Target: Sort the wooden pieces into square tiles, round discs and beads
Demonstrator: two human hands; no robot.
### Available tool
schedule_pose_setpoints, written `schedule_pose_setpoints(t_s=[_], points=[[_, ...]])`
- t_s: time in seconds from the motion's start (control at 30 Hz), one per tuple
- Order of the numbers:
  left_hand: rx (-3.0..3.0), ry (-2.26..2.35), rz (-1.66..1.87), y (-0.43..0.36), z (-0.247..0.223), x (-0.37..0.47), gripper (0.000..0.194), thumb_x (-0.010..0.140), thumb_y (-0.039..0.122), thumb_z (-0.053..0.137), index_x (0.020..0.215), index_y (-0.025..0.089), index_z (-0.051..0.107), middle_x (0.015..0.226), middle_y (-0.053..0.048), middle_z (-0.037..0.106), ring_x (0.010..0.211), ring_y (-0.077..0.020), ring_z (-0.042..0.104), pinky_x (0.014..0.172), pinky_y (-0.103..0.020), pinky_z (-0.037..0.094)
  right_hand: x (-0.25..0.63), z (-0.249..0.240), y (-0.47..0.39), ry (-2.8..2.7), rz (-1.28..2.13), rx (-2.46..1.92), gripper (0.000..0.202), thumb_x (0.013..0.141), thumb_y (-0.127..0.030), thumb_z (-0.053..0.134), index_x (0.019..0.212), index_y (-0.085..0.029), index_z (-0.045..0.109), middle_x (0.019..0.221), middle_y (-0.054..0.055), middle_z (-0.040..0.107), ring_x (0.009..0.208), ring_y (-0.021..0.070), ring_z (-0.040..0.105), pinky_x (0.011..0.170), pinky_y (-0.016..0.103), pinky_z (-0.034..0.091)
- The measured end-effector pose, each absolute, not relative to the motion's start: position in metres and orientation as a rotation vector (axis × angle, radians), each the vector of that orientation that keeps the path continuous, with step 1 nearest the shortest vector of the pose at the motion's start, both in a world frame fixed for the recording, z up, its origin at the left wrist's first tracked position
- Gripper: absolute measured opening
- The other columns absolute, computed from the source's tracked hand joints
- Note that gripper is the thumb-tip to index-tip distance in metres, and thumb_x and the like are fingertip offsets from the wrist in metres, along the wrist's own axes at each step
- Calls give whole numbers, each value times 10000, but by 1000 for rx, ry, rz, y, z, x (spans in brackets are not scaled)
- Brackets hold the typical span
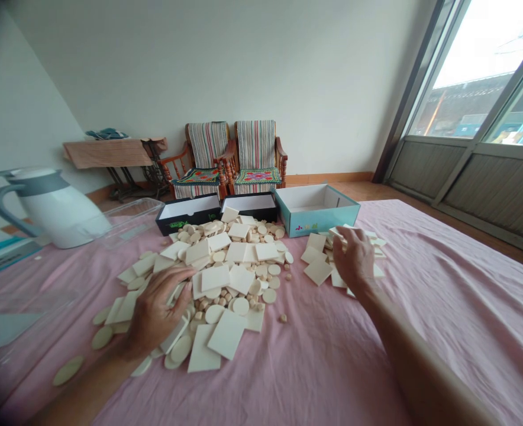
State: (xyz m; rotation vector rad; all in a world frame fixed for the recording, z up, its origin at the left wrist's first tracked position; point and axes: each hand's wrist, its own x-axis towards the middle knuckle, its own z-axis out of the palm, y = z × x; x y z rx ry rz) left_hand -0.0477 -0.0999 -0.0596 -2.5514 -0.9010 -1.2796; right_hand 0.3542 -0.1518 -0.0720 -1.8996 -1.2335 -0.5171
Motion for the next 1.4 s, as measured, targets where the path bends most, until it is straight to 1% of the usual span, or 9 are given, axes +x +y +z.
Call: schedule_pose_setpoints(t_s=[0.13,0.37,0.47,0.57,0.8,0.93,1.13,1.3,1.4], points=[[-2549,-896,-1285,-101,-59,-47,231,854,98,515,1061,172,587,1018,-74,656,1003,-216,591,907,-386,472,312,-73,-140,-1603,-183,-1681,267,841,-292,484,1022,-198,657,971,83,654,880,219,595,781,349,468],[-2551,-891,-1305,-103,-58,-47,231,851,93,514,1055,170,592,1004,-74,657,987,-217,595,893,-384,475,255,-67,-107,-2154,-22,-1672,537,816,-187,504,1352,-176,459,1405,109,477,1269,279,393,1007,466,323],[-2555,-885,-1312,-104,-57,-48,229,853,88,508,1051,168,592,1000,-75,655,989,-217,591,890,-383,473,245,-68,-97,-2150,6,-1748,518,805,-185,520,1321,-180,483,1331,115,536,1227,278,422,1006,467,298],[-2565,-885,-1310,-105,-57,-48,228,855,87,506,1049,169,592,1002,-73,653,993,-213,586,895,-382,469,249,-68,-101,-2046,-36,-1812,489,813,-240,528,1298,-179,502,1221,118,583,1119,279,478,930,429,347],[-2574,-876,-1307,-104,-55,-46,231,848,78,513,1047,165,593,1007,-71,651,989,-206,584,889,-378,471,312,-51,-145,-1696,-426,-2241,419,816,-318,495,1202,-170,566,1121,149,597,1041,328,499,829,446,363],[-2572,-863,-1312,-104,-55,-45,223,845,78,518,1037,162,594,994,-70,654,977,-204,588,877,-376,473,335,-44,-154,-1505,-571,-2354,463,811,-304,477,1240,-143,539,1223,185,548,1069,369,479,811,480,364],[-2581,-885,-1296,-103,-57,-46,227,852,90,510,1046,169,596,998,-69,654,980,-207,590,879,-376,473,301,-57,-121,-1844,-72,-2012,454,793,-329,527,1224,-189,549,1172,114,599,1059,270,534,875,387,376],[-2584,-905,-1299,-102,-57,-49,231,855,94,504,1050,177,596,1008,-67,652,994,-207,588,895,-377,472,275,-68,-97,-1895,135,-2150,655,714,-339,597,1328,-164,452,1234,148,581,1155,334,481,911,433,344],[-2586,-906,-1300,-102,-57,-49,228,856,90,502,1041,184,596,1011,-65,653,994,-204,586,900,-380,472,273,-73,-95,-1876,189,-2215,662,718,-348,598,1331,-150,445,1233,161,581,1152,341,477,906,440,343]])
